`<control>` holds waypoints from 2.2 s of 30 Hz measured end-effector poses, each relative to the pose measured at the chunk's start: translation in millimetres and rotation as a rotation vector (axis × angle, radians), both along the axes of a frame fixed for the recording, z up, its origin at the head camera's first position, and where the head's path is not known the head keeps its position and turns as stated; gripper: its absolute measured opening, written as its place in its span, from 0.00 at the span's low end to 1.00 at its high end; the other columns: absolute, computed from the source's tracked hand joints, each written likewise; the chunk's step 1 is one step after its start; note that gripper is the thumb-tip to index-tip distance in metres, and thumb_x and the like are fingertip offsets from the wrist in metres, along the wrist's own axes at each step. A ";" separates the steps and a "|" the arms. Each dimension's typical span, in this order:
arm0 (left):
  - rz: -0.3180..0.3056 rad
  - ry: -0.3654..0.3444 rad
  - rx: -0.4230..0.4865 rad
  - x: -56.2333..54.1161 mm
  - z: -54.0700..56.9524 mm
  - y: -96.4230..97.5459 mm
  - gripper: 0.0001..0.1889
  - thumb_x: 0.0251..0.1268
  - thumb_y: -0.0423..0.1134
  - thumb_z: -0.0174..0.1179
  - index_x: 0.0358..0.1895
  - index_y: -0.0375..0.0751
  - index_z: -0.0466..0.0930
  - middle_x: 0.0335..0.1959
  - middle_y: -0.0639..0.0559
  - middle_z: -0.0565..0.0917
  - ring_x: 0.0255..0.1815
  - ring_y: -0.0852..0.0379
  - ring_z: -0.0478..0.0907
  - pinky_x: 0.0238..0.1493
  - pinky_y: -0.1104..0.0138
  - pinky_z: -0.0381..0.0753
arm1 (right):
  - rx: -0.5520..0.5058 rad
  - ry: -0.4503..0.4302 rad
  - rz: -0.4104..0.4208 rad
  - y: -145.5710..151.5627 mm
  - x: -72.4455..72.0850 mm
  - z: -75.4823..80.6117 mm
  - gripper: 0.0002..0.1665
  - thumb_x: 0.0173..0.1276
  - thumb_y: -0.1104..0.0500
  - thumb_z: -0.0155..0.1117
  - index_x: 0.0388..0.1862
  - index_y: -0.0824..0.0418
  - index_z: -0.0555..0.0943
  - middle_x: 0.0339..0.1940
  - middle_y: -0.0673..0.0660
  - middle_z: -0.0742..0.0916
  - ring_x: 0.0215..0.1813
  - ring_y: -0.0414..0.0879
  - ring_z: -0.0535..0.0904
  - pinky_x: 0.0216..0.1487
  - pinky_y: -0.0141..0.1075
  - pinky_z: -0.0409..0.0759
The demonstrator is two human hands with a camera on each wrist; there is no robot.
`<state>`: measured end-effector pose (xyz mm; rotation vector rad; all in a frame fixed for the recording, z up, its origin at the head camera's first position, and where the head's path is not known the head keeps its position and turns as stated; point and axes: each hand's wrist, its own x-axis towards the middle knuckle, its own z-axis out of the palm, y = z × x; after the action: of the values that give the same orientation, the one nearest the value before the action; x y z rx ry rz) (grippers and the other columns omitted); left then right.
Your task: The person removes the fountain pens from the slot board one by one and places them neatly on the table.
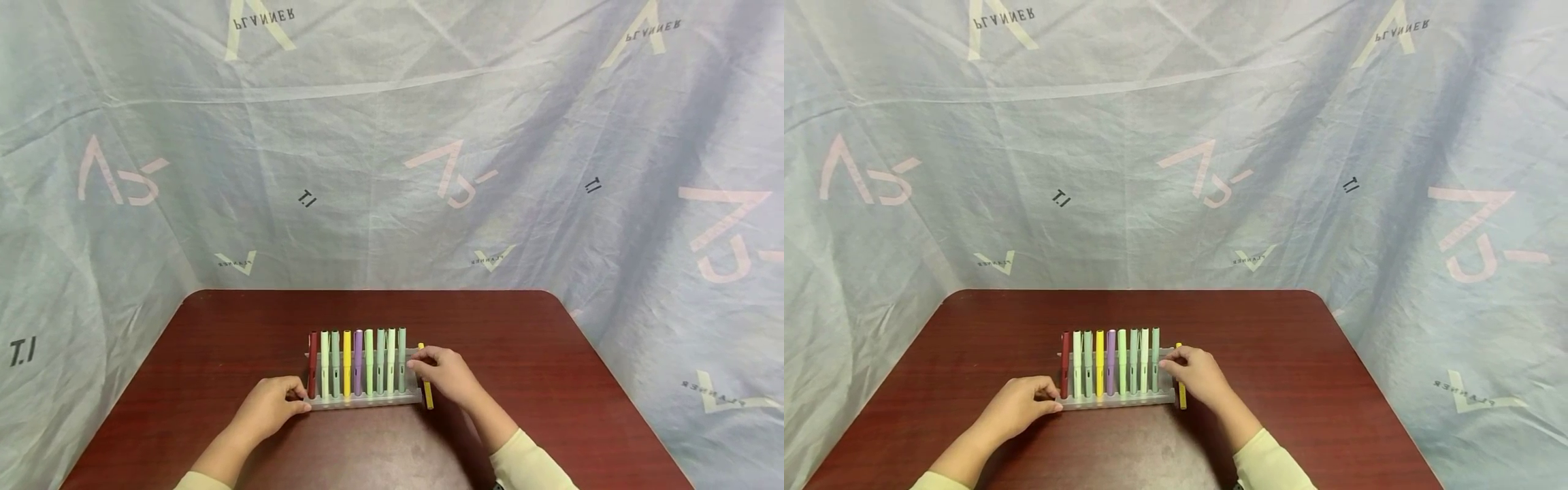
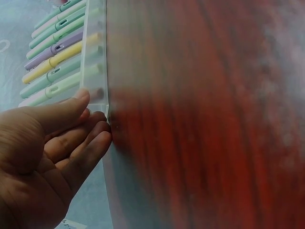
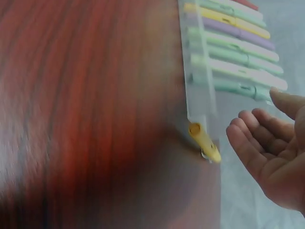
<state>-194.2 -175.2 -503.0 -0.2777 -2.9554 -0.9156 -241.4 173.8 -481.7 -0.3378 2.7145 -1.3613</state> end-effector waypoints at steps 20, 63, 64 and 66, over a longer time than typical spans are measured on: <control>-0.002 -0.020 0.015 1.0 1.6 -1.3 0.11 0.50 0.41 0.74 0.25 0.56 0.78 0.22 0.67 0.79 0.24 0.66 0.72 0.29 0.70 0.71 | -0.103 0.044 -0.002 -22.9 3.2 -12.1 0.10 0.66 0.54 0.69 0.41 0.56 0.79 0.32 0.50 0.85 0.33 0.46 0.84 0.34 0.34 0.81; 0.004 -0.052 0.011 1.5 6.1 0.5 0.09 0.52 0.42 0.73 0.26 0.55 0.79 0.21 0.66 0.79 0.25 0.66 0.72 0.30 0.68 0.71 | -0.341 -0.243 -0.103 38.6 -8.8 -15.6 0.18 0.69 0.61 0.63 0.49 0.76 0.79 0.34 0.64 0.85 0.30 0.50 0.84 0.34 0.45 0.86; 0.004 -0.052 0.009 1.5 6.1 0.6 0.09 0.52 0.42 0.73 0.26 0.55 0.79 0.21 0.66 0.78 0.25 0.66 0.72 0.30 0.68 0.71 | -0.334 -0.259 -0.109 39.6 -9.6 -17.5 0.17 0.69 0.61 0.64 0.48 0.76 0.79 0.34 0.63 0.85 0.30 0.50 0.84 0.33 0.45 0.86; 0.005 -0.050 0.006 1.6 6.3 0.9 0.10 0.52 0.42 0.73 0.26 0.55 0.79 0.21 0.66 0.78 0.24 0.66 0.72 0.29 0.68 0.71 | -0.312 -0.277 -0.113 41.7 -10.5 -22.2 0.16 0.69 0.62 0.64 0.47 0.76 0.80 0.32 0.63 0.85 0.29 0.49 0.84 0.32 0.45 0.86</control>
<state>-192.6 -174.3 -496.7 -0.2508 -2.9969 -0.9446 -251.9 215.5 -503.9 -0.0100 2.3299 -1.7219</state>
